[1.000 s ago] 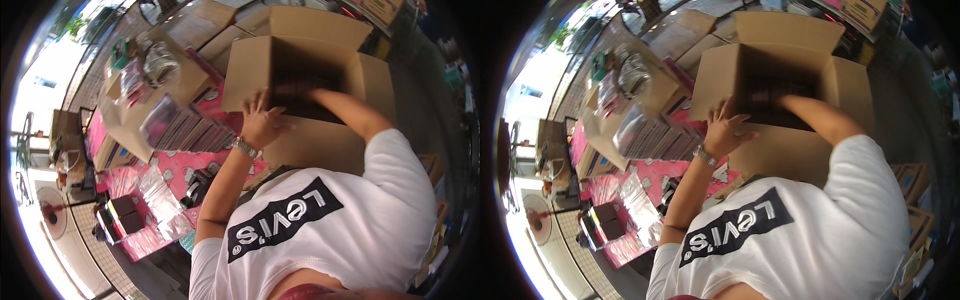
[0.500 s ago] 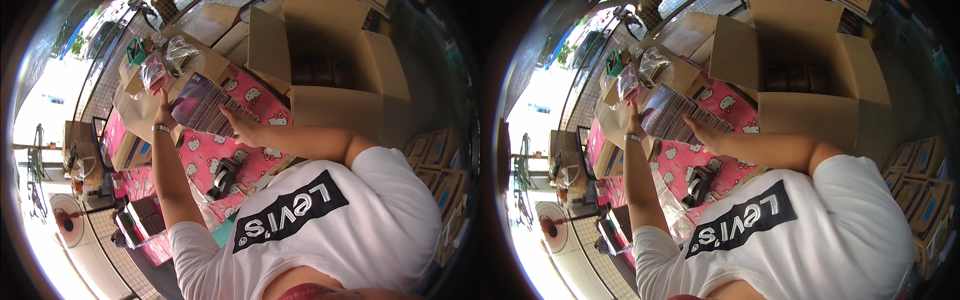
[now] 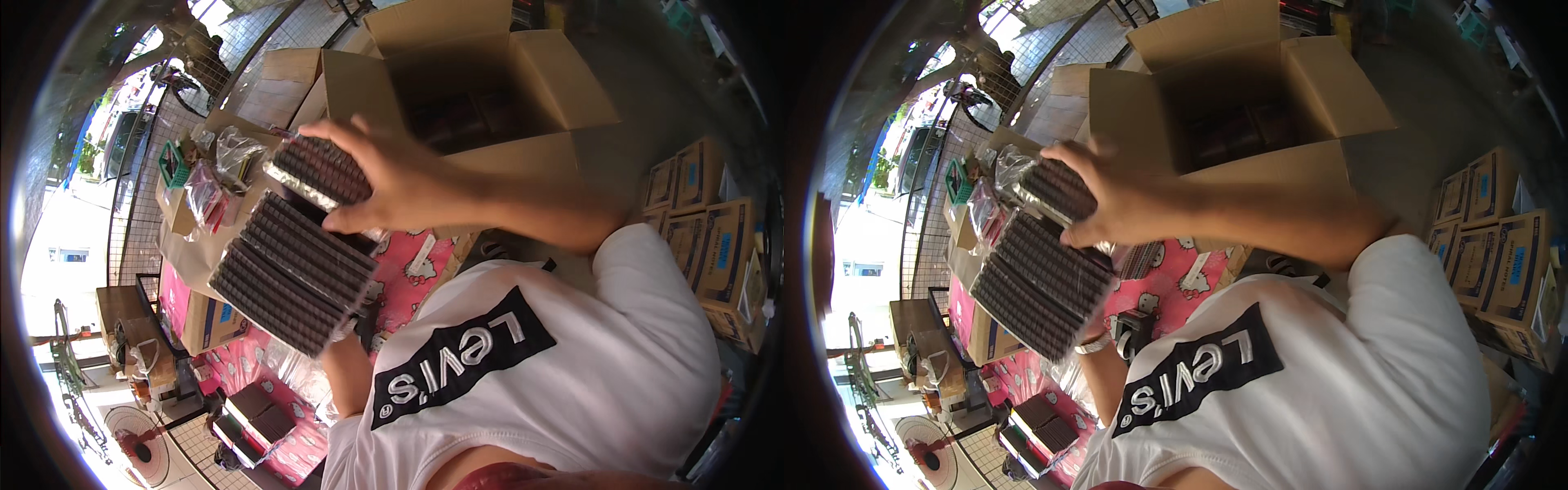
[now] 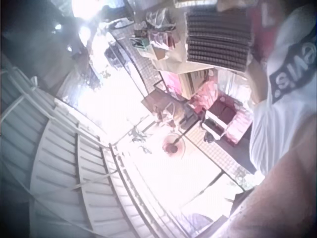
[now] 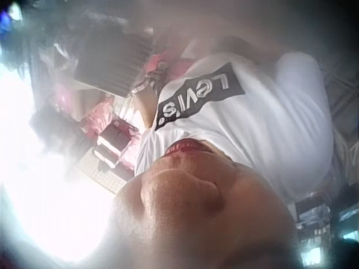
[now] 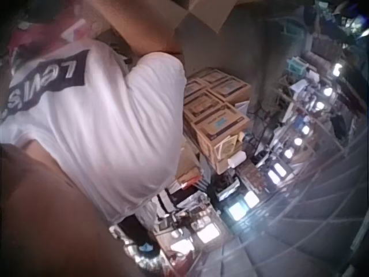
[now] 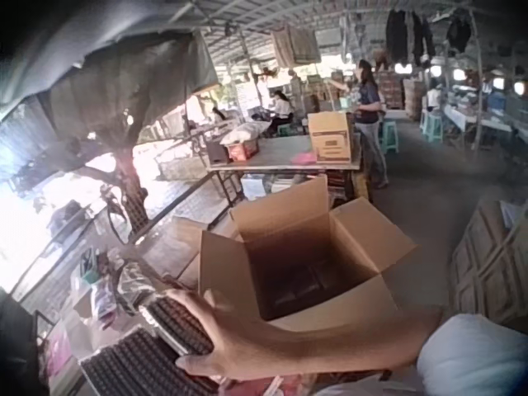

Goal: The person places small notebooks into plastic sleeves, applies tape to the sleeves, and then stacks the notebooks into a cardboard box.

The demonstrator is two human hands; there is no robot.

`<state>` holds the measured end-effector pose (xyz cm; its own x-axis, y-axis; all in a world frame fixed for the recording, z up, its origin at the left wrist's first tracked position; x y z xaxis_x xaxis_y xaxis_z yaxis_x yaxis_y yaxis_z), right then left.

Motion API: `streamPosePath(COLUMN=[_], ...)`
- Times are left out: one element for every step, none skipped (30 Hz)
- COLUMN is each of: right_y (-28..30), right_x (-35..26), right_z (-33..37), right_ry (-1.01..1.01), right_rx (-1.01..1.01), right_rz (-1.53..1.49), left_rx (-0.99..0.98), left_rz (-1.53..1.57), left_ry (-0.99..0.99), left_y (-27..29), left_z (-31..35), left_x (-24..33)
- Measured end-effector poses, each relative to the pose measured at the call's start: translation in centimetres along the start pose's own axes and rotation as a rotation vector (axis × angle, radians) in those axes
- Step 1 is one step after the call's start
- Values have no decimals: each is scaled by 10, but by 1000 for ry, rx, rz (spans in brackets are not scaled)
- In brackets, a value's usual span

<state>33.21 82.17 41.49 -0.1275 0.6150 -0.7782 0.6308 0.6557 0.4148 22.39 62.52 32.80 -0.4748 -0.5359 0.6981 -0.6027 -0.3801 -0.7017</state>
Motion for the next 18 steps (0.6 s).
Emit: streamPosePath(right_y=[27, 49, 72, 92, 104, 117, 123, 132, 135, 128, 117, 94, 85, 54, 35, 21, 14, 7], right_x=[-5, 0, 7, 13, 35, 65, 101, 148, 163, 200, 249, 277, 324, 315, 323, 335, 348, 350], right_z=[-6, -11, -15, -18, -22, -26, -34, -38, -44, -35, -14, 0, 16, 28, 41, 45, 49, 41], right_ry=[56, -2, -62, -125, -50, -35, -129, -269, -538, -716, -830, -1035, -1091, -1128, -1136, -1111, -1094, -1073], right_rx=[-2, 17, 38, 54, 158, 208, 181, 78, -189, -219, -144, -116, -366, -377, -416, -443, -448, -462], right_rz=[107, 127, 142, 166, 425, 508, 403, 431, 479, 319, 143, -70, -124, 25, 156, 172, 149, 67], left_rx=[3, 14, 27, 40, 67, 81, 99, 109, 141, 151, 153, 180, 184, 233, 250, 264, 269, 291], left_rz=[-3, -7, -16, -13, -9, -15, -20, -7, -41, -47, -51, -65, -63, -86, -65, -70, -66, -82], left_ry=[14, 23, 35, 46, 49, 56, 59, 68, 60, 58, 64, 56, 64, 38, 29, 22, 27, 16], left_y=[-6, -10, -14, -15, -12, -15, -15, -14, -23, -26, -28, -30, -32, -32, -25, -29, -34, -44], left_z=[6, 10, 14, 17, 22, 22, 26, 26, 28, 29, 26, 30, 27, 33, 36, 30, 17, 3], left_x=[-15, -28, -38, -50, -59, -65, -70, -76, -72, -74, -76, -75, -77, -71, -76, -75, -77, -74])
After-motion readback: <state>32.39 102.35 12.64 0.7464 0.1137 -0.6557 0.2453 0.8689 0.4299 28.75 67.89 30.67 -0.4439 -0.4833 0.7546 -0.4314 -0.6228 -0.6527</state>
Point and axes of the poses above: each hand's wrist, its own z-axis away from the middle knuckle, its own y-axis out of the back of the hand, x = y × z, the point moved 1 cm from there along -z, towards the middle knuckle, and after that the axes turned 6 degrees about x, right-handed, at the moved point
